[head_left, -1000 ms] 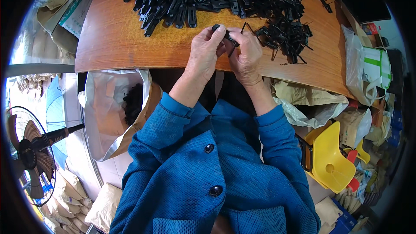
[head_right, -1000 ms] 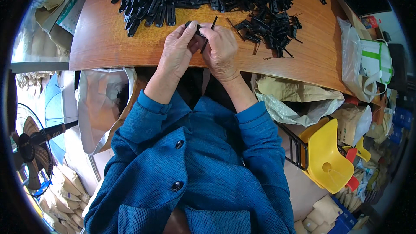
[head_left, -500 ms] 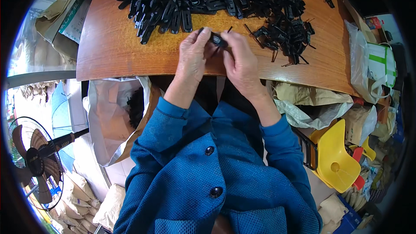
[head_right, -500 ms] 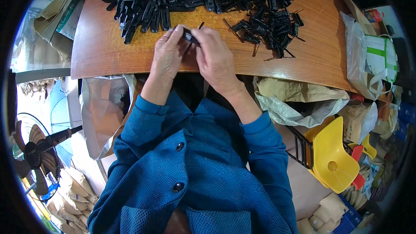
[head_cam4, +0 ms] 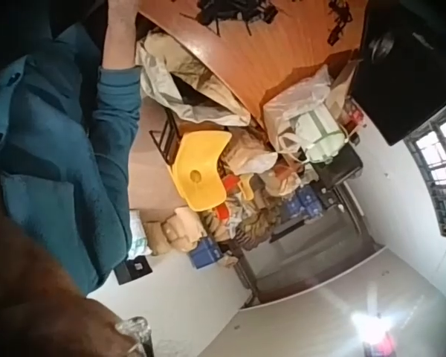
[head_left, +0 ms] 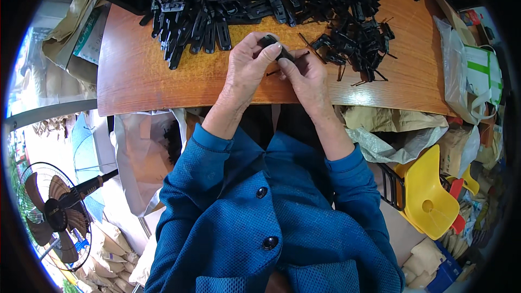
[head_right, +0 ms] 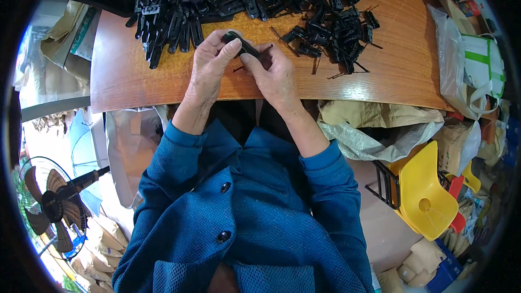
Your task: Assembling or inspecting small black plastic components by hand at a workbench.
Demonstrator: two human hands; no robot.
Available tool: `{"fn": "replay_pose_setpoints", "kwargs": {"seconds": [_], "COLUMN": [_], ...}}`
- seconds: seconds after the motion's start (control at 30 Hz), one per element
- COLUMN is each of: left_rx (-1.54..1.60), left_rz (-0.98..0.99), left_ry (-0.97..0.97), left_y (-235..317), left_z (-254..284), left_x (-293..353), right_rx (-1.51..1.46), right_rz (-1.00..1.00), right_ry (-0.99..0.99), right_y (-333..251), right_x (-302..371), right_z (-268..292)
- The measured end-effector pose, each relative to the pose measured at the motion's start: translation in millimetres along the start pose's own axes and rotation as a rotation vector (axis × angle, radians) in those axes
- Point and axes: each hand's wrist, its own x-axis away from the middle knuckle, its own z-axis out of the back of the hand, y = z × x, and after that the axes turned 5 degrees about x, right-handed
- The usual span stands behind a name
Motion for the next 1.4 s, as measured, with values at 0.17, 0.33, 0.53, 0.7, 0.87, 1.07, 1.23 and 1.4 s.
{"fn": "replay_pose_setpoints", "kwargs": {"seconds": [0.17, 0.33, 0.53, 0.7, 0.87, 1.07, 1.23, 1.4], "left_rx": [-0.156, -1.29, -1.958, -1.934, -1.885, -1.492, -0.853, -0.599], "left_rz": [0.141, -0.344, -0.402, -0.53, -0.63, -0.586, -0.31, -0.042], "left_ry": [0.014, -0.079, -0.248, -0.287, -0.442, -0.228, -0.025, 0.041], "left_y": [26, 16, 23, 30, 31, 35, 17, 16], "left_z": [-11, -3, -16, -8, -4, 13, 31, 29], "left_x": [-39, -95, -114, -106, -90, -64, -24, 18], "right_rx": [0.334, 1.303, 1.383, 1.382, 1.367, 1.336, 1.059, 0.605], "right_rz": [0.196, 0.416, 0.408, 0.555, 0.503, 0.363, 0.527, 0.506], "right_ry": [0.021, 0.144, 0.098, 0.157, 0.211, 0.244, 0.319, 0.287], "right_y": [-16, -35, -26, -26, -26, -34, -25, -36], "right_x": [-9, -19, -24, -14, -7, -4, 4, 19], "right_z": [31, 43, 49, 42, 33, 24, 14, -20]}}
